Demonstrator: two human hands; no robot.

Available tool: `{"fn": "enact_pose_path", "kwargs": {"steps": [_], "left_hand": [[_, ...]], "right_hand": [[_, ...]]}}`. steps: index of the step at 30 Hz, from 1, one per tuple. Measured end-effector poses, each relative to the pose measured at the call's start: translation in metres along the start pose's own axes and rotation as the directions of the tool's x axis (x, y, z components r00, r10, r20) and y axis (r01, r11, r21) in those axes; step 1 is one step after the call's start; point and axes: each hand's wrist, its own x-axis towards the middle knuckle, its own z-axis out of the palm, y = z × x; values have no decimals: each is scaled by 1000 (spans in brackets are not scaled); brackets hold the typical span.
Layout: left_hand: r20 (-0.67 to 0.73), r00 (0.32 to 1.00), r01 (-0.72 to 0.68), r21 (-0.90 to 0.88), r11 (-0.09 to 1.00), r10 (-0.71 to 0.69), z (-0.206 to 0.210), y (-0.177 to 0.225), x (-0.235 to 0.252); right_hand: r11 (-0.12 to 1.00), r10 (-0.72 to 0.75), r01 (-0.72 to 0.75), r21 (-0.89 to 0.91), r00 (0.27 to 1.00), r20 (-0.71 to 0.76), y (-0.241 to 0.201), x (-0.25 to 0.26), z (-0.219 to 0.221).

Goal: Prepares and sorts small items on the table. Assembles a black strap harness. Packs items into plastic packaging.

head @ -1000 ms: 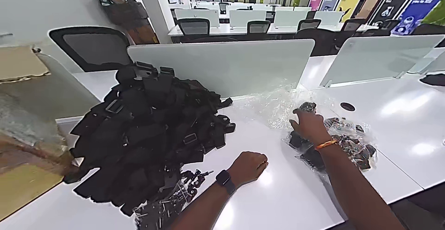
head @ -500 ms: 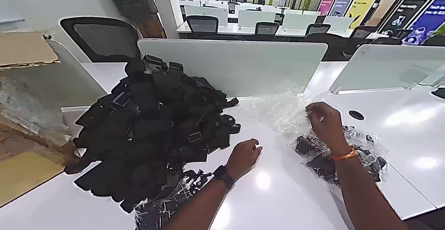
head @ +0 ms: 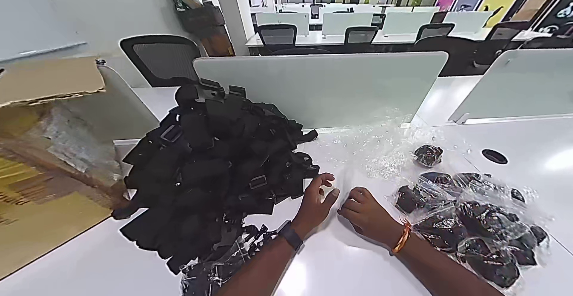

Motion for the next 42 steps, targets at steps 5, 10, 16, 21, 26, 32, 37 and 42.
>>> {"fn": "enact_pose_path", "kwargs": {"steps": [5,10,16,21,26,32,37,42], "left_hand": [[-61,998,20,-97,995,-26,-1,2,-2],[-123,989,60,-168,984,-82,-1,1,2],[-159,977,127,-96,987,-141,1,0,2],[-151,984,95,14,995,-92,6,-1,-1],[-63,995,88,100,991,-82,5,-2,-1],[-37,999,-7,280,960,18,7,-4,-7],[-90,996,20,318,948,9,8,1,-5],[102,992,-111,438,892,73,11,10,-9]], "right_hand": [[991,60,-89,99,964,261,-8,7,10],[982,135,-173,78,923,360,-4,10,6],[926,369,-374,-56,861,350,3,9,-1],[861,509,-508,-33,856,89,5,5,1],[886,449,-455,94,890,75,-2,5,5],[920,324,-344,188,937,127,-6,7,5],[919,368,-361,158,929,-21,-8,7,5],[975,221,-201,92,881,-419,-7,0,6]]}}
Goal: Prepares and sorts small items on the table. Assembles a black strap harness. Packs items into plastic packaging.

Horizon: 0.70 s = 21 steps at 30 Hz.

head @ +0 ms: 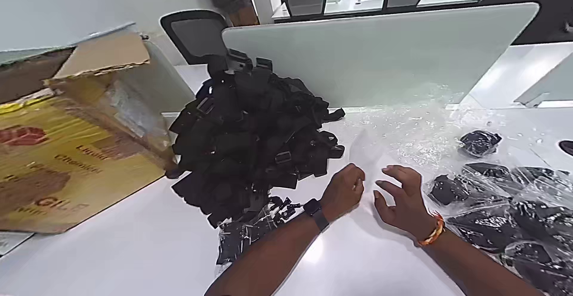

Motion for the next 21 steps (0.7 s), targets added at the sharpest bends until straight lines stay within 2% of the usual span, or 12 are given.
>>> {"fn": "enact_pose_path", "kwargs": {"steps": [3,6,9,11,13,15,17,18,19,20,21], "left_hand": [[151,978,-157,99,983,141,1,14,-3],[284,949,-151,38,988,134,-1,30,-5],[284,951,-108,-82,991,127,-10,33,-18],[235,971,-9,-148,989,44,-22,40,-37],[202,979,42,-50,998,-31,-27,42,-44],[202,979,29,-28,999,-22,-26,39,-42],[335,940,-116,122,986,69,-20,31,-33],[390,920,-100,137,986,39,-21,31,-30],[399,916,-1,104,995,-41,-24,32,-31],[361,917,168,35,985,-169,-27,36,-36],[237,919,333,-35,942,-316,-25,42,-45]], "right_hand": [[990,-139,136,-42,988,-68,-12,0,-4],[972,-233,234,10,972,-30,-35,5,-7],[972,-234,228,58,965,120,-54,25,-4],[986,-163,148,74,941,296,-60,48,3],[996,-78,50,69,860,504,-59,75,16],[999,-7,-28,44,758,652,-56,98,36],[998,33,-64,16,693,720,-57,117,59],[995,69,-96,-8,650,757,-61,125,70],[989,122,-136,-51,589,799,-67,134,81],[979,183,-176,-104,532,827,-74,140,92],[966,239,-208,-153,489,839,-81,145,103]]}}
